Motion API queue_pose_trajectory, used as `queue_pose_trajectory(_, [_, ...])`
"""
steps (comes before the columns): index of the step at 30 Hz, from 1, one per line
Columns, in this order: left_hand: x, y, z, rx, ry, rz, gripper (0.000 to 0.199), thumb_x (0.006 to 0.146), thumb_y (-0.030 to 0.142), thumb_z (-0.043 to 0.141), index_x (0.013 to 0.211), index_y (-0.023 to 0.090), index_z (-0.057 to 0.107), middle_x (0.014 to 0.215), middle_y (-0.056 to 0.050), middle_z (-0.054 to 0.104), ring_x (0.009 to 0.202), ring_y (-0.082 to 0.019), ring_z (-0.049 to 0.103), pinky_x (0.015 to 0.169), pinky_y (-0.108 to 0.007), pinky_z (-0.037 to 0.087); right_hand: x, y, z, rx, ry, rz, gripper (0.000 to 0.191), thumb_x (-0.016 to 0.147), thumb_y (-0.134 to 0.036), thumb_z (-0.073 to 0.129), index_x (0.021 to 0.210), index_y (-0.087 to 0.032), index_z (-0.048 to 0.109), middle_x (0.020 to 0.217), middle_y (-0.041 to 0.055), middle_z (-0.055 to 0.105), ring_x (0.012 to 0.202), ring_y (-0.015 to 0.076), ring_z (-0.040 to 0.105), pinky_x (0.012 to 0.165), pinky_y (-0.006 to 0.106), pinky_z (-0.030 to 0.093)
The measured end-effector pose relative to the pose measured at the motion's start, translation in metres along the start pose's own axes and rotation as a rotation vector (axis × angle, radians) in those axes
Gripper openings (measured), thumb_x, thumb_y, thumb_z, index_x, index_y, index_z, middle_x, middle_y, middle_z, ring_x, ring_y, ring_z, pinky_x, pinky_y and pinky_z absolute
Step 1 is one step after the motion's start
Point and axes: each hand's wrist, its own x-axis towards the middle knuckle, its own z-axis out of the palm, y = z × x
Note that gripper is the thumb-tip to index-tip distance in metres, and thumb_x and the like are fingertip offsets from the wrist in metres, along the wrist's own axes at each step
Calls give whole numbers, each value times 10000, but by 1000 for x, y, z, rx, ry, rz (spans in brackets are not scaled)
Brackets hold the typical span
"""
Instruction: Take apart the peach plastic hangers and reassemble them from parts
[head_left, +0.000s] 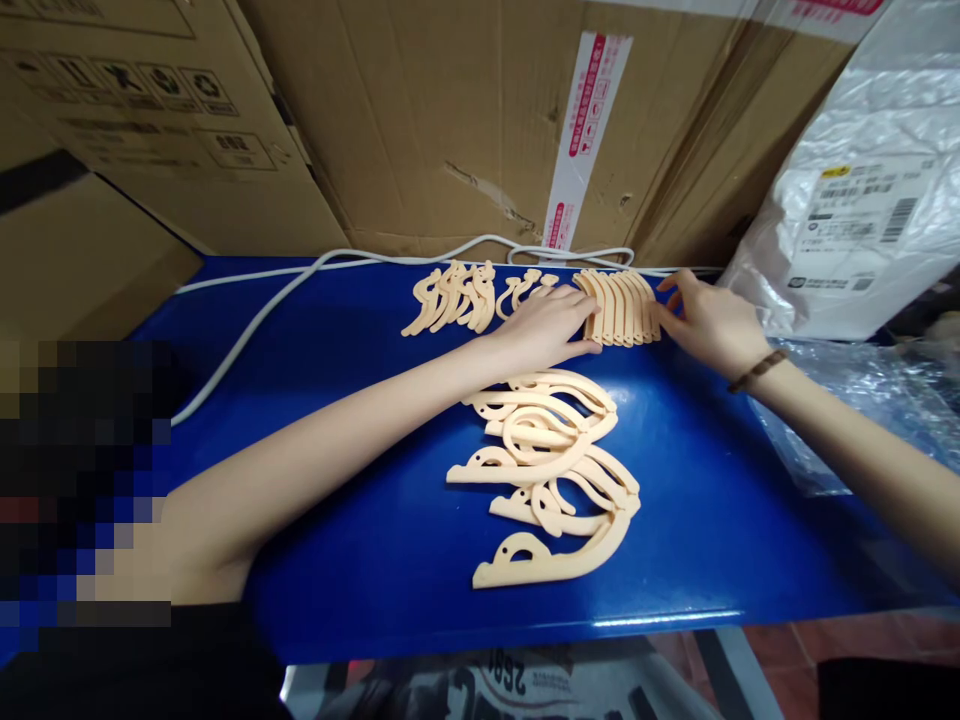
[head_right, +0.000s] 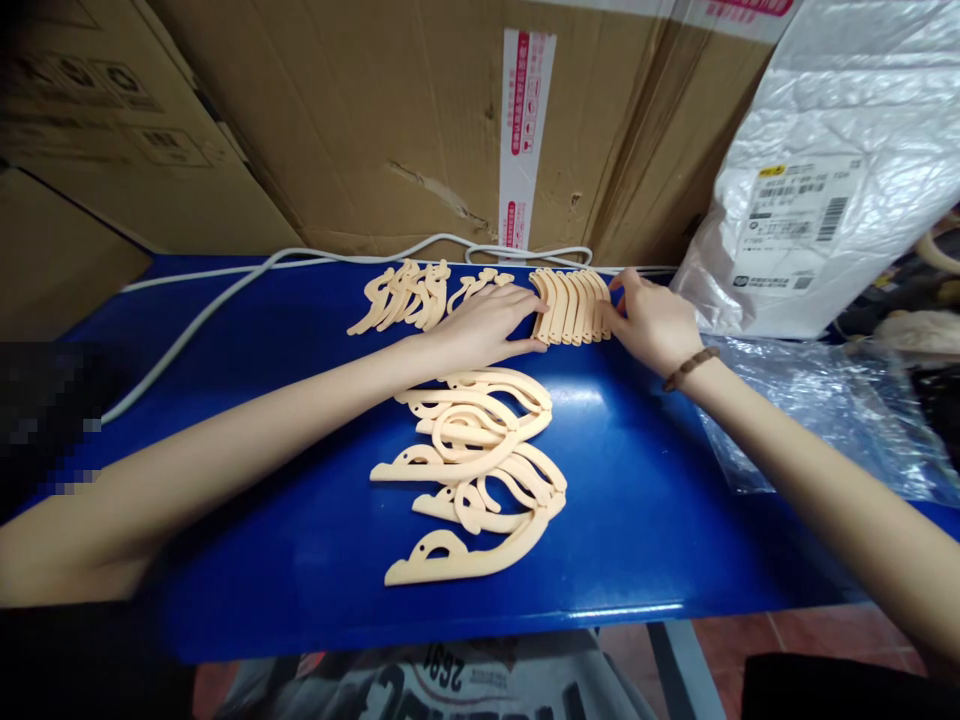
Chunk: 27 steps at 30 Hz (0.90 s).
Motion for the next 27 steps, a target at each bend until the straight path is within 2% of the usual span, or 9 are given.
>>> queue_pose_trajectory(3, [1, 1, -1, -6, -2, -12, 471, 1002, 402, 677, 1349, 86, 629, 1397, -165, 667, 1329, -318, 580, 1145, -443, 426, 4, 2, 3, 76, -126, 60, 375, 962, -465, 556, 1197, -180, 619, 856, 91, 720, 688, 248, 631, 609, 349, 380])
queue_pose_trajectory(8, [-1, -5, -4, -11, -12, -1, 458, 991, 386, 686, 1338, 91, 635, 1389, -161, 673, 1336, -315, 584, 1160, -429, 413, 4, -3, 8, 183, -147, 54, 344, 967, -490, 534, 1152, -209, 607, 822, 71, 706, 662, 228, 626, 611, 346, 398])
queue_pose_trajectory(12, [-3, -12, -3, -17, 4, -6, 454, 977, 387, 695, 1327, 103, 645, 1371, -166, 682, 1337, -321, 587, 1148, -434, 429, 6, -5, 12, 202, -118, 10, 316, 959, -455, 535, 1140, -205, 605, 801, 68, 714, 660, 228, 634, 593, 337, 405])
queue_pose_trajectory(16, [-6, -14, 0, -39, 4, -33, 481, 977, 374, 692, 1363, 98, 619, 1444, -181, 641, 1370, -322, 562, 1161, -435, 414, 9, -7, 11, 154, -93, -1, 355, 952, -473, 548, 1149, -187, 624, 772, 68, 724, 617, 228, 626, 530, 323, 349])
queue_pose_trajectory(19, [-9, -14, -3, -65, 14, -27, 556, 964, 377, 705, 1429, 106, 564, 1471, -181, 620, 1390, -329, 544, 1168, -453, 408, 3, -16, 0, 84, 20, -7, 400, 962, -487, 546, 1169, -157, 638, 788, 93, 727, 614, 236, 613, 517, 326, 303])
queue_pose_trajectory(20, [-11, -15, -6, -76, 24, -20, 567, 959, 378, 711, 1437, 116, 556, 1475, -174, 618, 1395, -329, 538, 1171, -459, 407, -1, -22, -6, 83, 71, -44, 399, 977, -483, 533, 1167, -151, 643, 797, 100, 724, 626, 236, 615, 524, 327, 304])
queue_pose_trajectory(22, [-15, -16, -16, -101, 57, -11, 540, 959, 361, 711, 1426, 135, 562, 1475, -157, 618, 1403, -320, 527, 1173, -451, 409, -15, -41, -19, 123, 80, -142, 347, 1005, -474, 516, 1133, -181, 652, 816, 80, 724, 665, 218, 629, 568, 325, 360])
queue_pose_trajectory(25, [-23, -19, -36, -142, 129, -38, 418, 988, 290, 658, 1377, 148, 596, 1461, -133, 629, 1398, -288, 527, 1177, -425, 405, -42, -78, -35, 233, -45, -471, 359, 1039, -513, 516, 1029, -196, 684, 914, 79, 733, 807, 224, 676, 686, 329, 451])
queue_pose_trajectory(27, [-30, -21, -48, -186, 187, -71, 330, 1008, 275, 619, 1317, 159, 633, 1414, -110, 665, 1350, -271, 565, 1167, -421, 412, -55, -102, -38, 235, -128, -616, 388, 1043, -510, 534, 1076, -166, 709, 987, 102, 733, 866, 232, 687, 728, 331, 471])
